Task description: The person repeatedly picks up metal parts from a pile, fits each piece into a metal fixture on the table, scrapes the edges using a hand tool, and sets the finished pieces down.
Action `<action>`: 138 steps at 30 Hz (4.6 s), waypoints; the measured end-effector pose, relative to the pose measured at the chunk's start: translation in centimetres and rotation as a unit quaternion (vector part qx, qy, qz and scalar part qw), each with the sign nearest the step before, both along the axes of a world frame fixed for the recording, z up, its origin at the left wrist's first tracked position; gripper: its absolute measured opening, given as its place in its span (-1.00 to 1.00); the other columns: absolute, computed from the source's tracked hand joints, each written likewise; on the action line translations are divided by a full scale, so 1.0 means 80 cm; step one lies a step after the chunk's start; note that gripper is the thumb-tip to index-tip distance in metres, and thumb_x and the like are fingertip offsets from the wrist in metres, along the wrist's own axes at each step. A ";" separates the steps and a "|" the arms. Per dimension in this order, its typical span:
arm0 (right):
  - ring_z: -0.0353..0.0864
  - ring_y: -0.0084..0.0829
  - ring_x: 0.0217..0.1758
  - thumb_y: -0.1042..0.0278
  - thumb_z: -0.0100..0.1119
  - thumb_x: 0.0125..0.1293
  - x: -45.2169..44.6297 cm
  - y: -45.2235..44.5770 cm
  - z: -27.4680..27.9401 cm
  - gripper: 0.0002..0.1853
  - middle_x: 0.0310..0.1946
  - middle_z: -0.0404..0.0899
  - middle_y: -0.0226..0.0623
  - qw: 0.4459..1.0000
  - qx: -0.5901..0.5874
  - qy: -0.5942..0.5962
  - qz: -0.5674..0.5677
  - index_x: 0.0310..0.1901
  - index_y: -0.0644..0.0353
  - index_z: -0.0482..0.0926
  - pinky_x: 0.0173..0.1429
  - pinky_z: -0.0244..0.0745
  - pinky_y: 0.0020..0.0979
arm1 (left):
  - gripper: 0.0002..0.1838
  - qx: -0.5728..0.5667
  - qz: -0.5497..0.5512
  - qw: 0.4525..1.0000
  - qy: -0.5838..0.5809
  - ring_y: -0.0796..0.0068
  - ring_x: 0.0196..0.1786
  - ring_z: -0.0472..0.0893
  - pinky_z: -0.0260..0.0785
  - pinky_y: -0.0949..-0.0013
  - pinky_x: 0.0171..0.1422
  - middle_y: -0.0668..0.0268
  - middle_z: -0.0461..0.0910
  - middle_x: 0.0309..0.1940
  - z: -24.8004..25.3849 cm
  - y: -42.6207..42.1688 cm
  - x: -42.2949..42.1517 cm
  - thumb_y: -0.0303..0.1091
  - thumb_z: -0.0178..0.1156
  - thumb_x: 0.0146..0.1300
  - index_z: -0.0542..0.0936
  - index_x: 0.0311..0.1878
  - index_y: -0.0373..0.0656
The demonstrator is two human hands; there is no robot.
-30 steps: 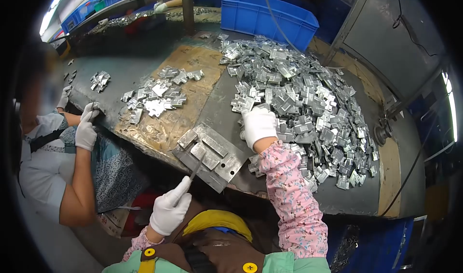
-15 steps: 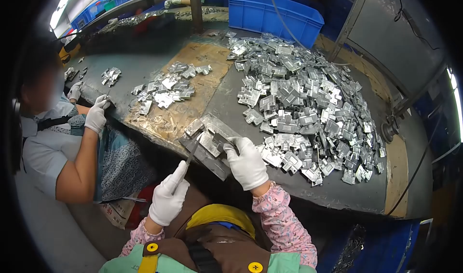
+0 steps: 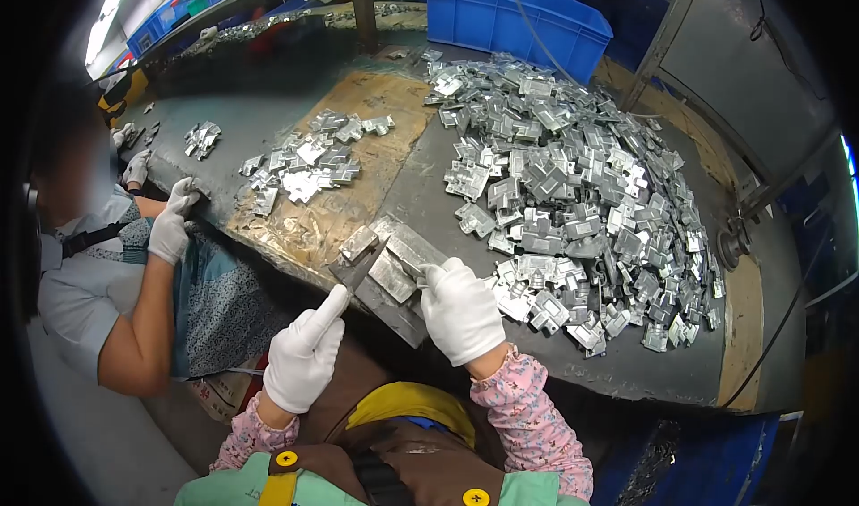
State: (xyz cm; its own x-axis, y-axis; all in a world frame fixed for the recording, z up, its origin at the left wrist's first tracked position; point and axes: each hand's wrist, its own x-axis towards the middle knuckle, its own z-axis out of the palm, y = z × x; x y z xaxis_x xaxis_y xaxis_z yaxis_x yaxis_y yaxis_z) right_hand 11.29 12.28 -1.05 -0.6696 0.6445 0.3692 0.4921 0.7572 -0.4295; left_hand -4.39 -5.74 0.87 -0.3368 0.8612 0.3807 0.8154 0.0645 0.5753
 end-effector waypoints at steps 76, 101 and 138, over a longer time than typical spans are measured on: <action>0.68 -0.08 -0.17 0.57 0.35 0.10 -0.004 -0.001 -0.054 -0.77 -0.29 0.69 -0.21 0.978 0.040 0.206 0.016 -0.16 0.21 0.73 0.00 0.56 -0.12 | -0.55 -0.182 -0.014 0.972 0.144 -0.03 -0.37 0.68 0.52 0.01 -0.27 0.02 0.64 -0.47 0.038 0.078 -0.004 -0.29 0.18 0.43 0.59 0.37 0.13; 0.58 -0.02 -0.23 0.44 0.39 0.04 -0.010 -0.003 -0.064 -0.85 -0.39 0.54 -0.15 0.978 0.069 0.197 -0.007 -0.36 0.22 0.60 -0.11 0.46 -0.01 | -0.49 -0.105 -0.037 0.985 0.134 0.11 -0.55 0.63 0.47 0.11 -0.48 0.21 0.56 -0.51 0.001 0.074 0.059 -0.35 0.25 0.39 0.54 0.41 0.06; 0.64 -0.02 -0.15 0.53 0.33 0.11 -0.006 -0.009 -0.047 -0.78 -0.32 0.67 -0.13 0.984 0.016 0.173 -0.032 -0.16 0.18 0.74 -0.03 0.55 -0.08 | -0.50 -0.080 -0.049 0.994 0.064 0.15 -0.44 0.66 0.51 0.17 -0.38 0.21 0.60 -0.45 -0.007 0.065 0.054 -0.41 0.25 0.34 0.58 0.36 -0.11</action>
